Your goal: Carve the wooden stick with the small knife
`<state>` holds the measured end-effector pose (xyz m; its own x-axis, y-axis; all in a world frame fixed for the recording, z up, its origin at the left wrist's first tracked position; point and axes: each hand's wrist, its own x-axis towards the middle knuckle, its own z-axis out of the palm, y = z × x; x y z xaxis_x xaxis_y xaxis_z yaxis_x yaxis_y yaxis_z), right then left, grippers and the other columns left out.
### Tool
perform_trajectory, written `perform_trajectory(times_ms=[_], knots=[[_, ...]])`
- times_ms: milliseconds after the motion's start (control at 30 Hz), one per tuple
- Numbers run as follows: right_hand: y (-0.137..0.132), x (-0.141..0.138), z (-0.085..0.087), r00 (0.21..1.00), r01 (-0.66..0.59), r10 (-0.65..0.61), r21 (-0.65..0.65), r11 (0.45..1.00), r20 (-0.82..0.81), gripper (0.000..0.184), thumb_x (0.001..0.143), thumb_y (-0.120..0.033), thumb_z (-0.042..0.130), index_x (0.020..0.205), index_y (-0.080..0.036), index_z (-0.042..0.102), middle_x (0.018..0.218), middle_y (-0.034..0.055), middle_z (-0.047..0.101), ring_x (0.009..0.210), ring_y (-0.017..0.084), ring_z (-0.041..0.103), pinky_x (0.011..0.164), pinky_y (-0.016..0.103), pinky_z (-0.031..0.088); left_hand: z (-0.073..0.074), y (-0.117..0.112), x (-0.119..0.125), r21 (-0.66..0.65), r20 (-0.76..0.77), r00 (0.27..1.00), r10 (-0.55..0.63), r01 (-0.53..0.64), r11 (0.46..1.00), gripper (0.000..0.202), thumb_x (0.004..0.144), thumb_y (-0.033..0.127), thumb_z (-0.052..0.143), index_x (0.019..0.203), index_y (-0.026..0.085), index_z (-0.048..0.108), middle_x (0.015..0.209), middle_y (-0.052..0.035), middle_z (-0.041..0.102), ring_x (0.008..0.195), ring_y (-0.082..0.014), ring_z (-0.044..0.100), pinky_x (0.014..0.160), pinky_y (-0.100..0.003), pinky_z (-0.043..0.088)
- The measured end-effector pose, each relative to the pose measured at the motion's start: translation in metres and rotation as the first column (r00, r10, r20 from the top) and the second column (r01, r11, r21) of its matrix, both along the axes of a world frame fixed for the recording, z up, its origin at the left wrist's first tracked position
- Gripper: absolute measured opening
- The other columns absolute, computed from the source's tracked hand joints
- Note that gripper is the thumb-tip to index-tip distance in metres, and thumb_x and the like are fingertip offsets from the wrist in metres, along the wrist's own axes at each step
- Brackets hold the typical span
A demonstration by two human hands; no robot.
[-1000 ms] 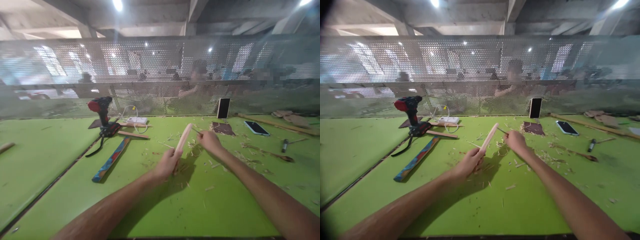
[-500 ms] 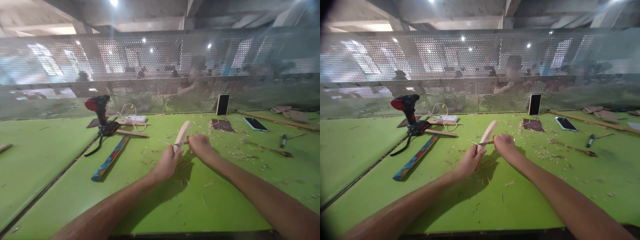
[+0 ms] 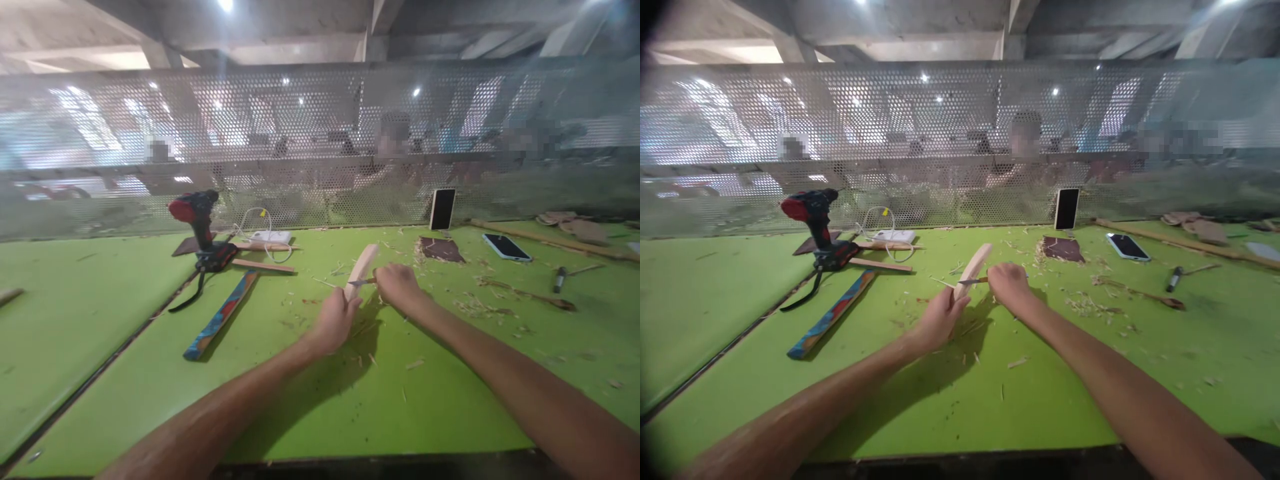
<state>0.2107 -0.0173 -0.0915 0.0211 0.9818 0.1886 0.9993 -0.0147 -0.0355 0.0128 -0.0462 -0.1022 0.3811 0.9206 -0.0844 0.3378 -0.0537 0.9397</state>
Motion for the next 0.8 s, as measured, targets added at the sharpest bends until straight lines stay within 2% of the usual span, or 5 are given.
perform_trajectory(times_ms=[133, 267, 367, 600, 800], knots=[[0.0, 0.0, 0.002, 0.999, 0.032, -0.031, -0.073, 0.997, 0.025, 0.021, 0.087, -0.009, 0.063, 0.093, -0.016, 0.081, 0.054, 0.0061, 0.057, 0.057, 0.025, 0.063, 0.053, 0.035, 0.053, -0.009, 0.005, 0.001, 0.01, 0.045, 0.999, 0.008, -0.009, 1.0, 0.021, 0.101, 0.035, 0.062, 0.088, 0.021, 0.053, 0.072, -0.0019, 0.05, 0.057, -0.0144, 0.043, 0.049, -0.031, 0.031], [0.0, 0.001, 0.003, 0.999, 0.034, -0.034, -0.092, 0.995, 0.004, 0.02, 0.088, -0.009, 0.062, 0.092, -0.014, 0.081, 0.06, 0.0102, 0.063, 0.06, 0.026, 0.066, 0.058, 0.038, 0.054, -0.017, 0.01, -0.003, -0.025, 0.193, 0.98, -0.041, 0.046, 0.999, 0.024, 0.098, 0.036, 0.067, 0.086, 0.02, 0.054, 0.069, -0.0003, 0.049, 0.056, -0.0127, 0.042, 0.047, -0.029, 0.029], [0.001, 0.012, 0.005, 0.998, 0.061, -0.062, -0.076, 0.995, -0.017, 0.023, 0.092, -0.012, 0.057, 0.092, -0.014, 0.08, 0.061, 0.0099, 0.063, 0.057, 0.024, 0.063, 0.056, 0.036, 0.053, -0.017, 0.008, -0.006, -0.049, 0.168, 0.983, -0.079, 0.089, 0.995, 0.022, 0.099, 0.036, 0.066, 0.089, 0.02, 0.055, 0.071, -0.001, 0.051, 0.055, -0.0124, 0.042, 0.046, -0.028, 0.031], [0.006, 0.048, 0.021, 0.986, 0.16, -0.161, -0.018, 0.987, -0.039, 0.027, 0.094, -0.017, 0.053, 0.099, -0.014, 0.079, 0.062, 0.0093, 0.061, 0.058, 0.023, 0.06, 0.054, 0.036, 0.052, -0.005, -0.007, -0.004, -0.059, -0.005, 0.996, -0.088, 0.088, 0.994, 0.021, 0.101, 0.037, 0.058, 0.088, 0.023, 0.05, 0.071, -0.0006, 0.052, 0.053, -0.0128, 0.045, 0.045, -0.028, 0.032], [0.002, 0.025, 0.01, 0.988, 0.127, -0.132, -0.057, 0.99, -0.084, 0.031, 0.096, -0.013, 0.048, 0.097, -0.015, 0.079, 0.065, 0.0094, 0.064, 0.055, 0.021, 0.061, 0.055, 0.035, 0.052, 0.004, -0.008, -0.005, -0.092, 0.036, 0.997, -0.067, 0.07, 0.993, 0.018, 0.101, 0.035, 0.056, 0.091, 0.023, 0.046, 0.067, 0.0033, 0.049, 0.047, -0.0123, 0.045, 0.042, -0.029, 0.034]])
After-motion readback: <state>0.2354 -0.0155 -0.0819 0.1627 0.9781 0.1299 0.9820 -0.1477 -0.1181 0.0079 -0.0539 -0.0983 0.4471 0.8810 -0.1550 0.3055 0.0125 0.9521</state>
